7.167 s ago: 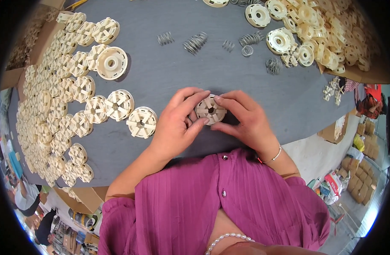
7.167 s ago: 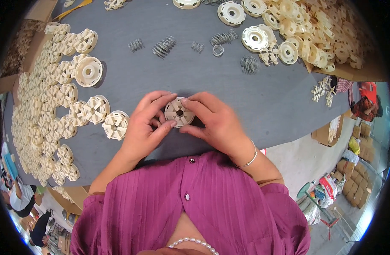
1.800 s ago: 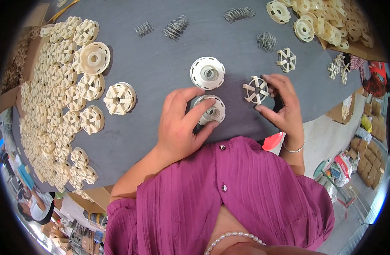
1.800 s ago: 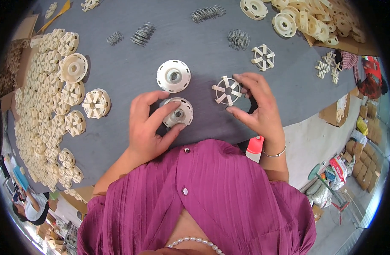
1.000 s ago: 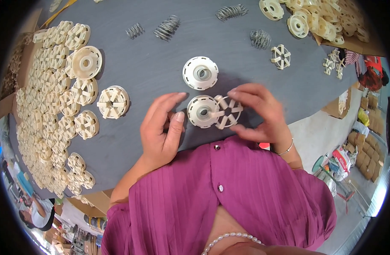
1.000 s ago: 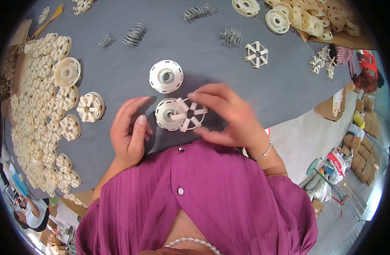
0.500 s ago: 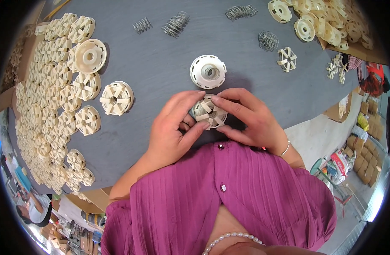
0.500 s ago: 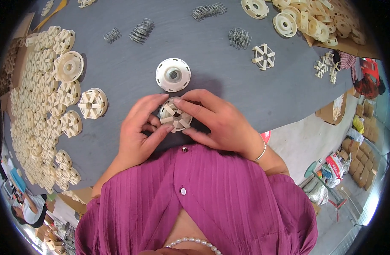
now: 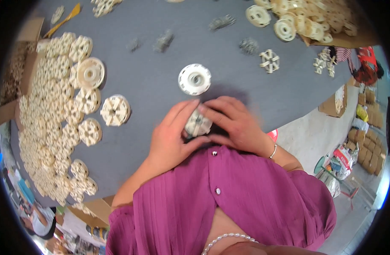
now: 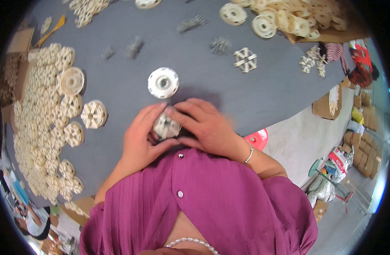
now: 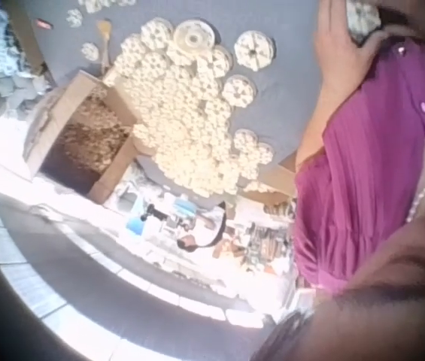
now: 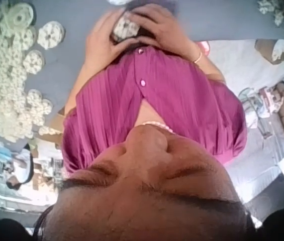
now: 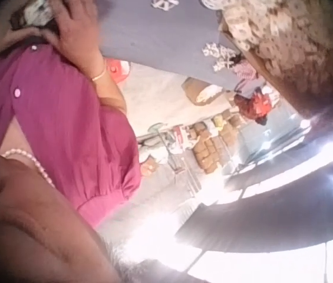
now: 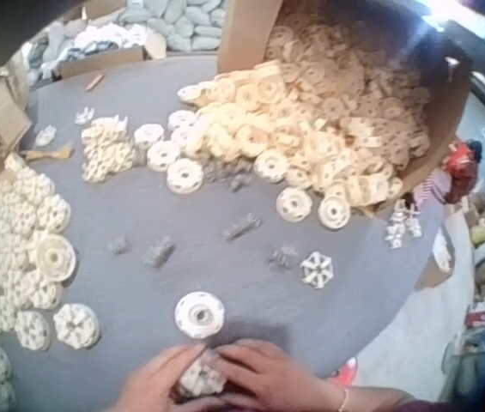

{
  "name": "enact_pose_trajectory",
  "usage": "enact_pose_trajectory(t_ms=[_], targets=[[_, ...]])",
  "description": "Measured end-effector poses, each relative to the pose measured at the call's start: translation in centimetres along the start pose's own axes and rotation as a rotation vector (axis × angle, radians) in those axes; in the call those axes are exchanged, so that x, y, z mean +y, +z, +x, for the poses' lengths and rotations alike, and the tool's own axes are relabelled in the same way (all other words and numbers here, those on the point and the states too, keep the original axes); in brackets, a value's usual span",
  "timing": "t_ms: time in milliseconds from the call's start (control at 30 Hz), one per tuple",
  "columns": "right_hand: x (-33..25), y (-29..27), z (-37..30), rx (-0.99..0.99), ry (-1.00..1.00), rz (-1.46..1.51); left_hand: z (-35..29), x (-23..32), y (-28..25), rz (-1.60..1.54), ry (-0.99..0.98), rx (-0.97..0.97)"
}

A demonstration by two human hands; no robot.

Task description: The person assembles plastic circular parts by hand, inserting metal springs into them and snapping plastic connectors together.

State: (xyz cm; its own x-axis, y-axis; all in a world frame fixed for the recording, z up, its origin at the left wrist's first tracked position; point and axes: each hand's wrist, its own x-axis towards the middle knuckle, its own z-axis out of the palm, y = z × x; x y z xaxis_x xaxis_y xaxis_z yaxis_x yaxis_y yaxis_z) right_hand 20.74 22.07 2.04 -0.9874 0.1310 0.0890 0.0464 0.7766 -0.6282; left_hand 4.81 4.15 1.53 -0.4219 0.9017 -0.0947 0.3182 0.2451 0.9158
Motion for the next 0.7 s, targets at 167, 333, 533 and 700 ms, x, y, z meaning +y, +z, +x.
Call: enact_pose_trajectory(t_ms=[167,333,533,700], targets=[[6.6,-4.0,-1.7,0.434,0.270,-0.144,-2.9,0.5,-3.7,0.200,-0.130,0.060],[10.0,-7.0,-1.5,0.546,0.408,-0.287,-2.8,2.2,-4.2,0.489,0.053,0.442],[4.4,-4.0,0.9,0.224,0.264,0.159,5.2,-0.1,1.2,0.420,0.092,0.334],[4.7,-5.0,0.8,0.077,0.370,0.214,3.6,0.6,0.4,0.292,0.037,0.091]])
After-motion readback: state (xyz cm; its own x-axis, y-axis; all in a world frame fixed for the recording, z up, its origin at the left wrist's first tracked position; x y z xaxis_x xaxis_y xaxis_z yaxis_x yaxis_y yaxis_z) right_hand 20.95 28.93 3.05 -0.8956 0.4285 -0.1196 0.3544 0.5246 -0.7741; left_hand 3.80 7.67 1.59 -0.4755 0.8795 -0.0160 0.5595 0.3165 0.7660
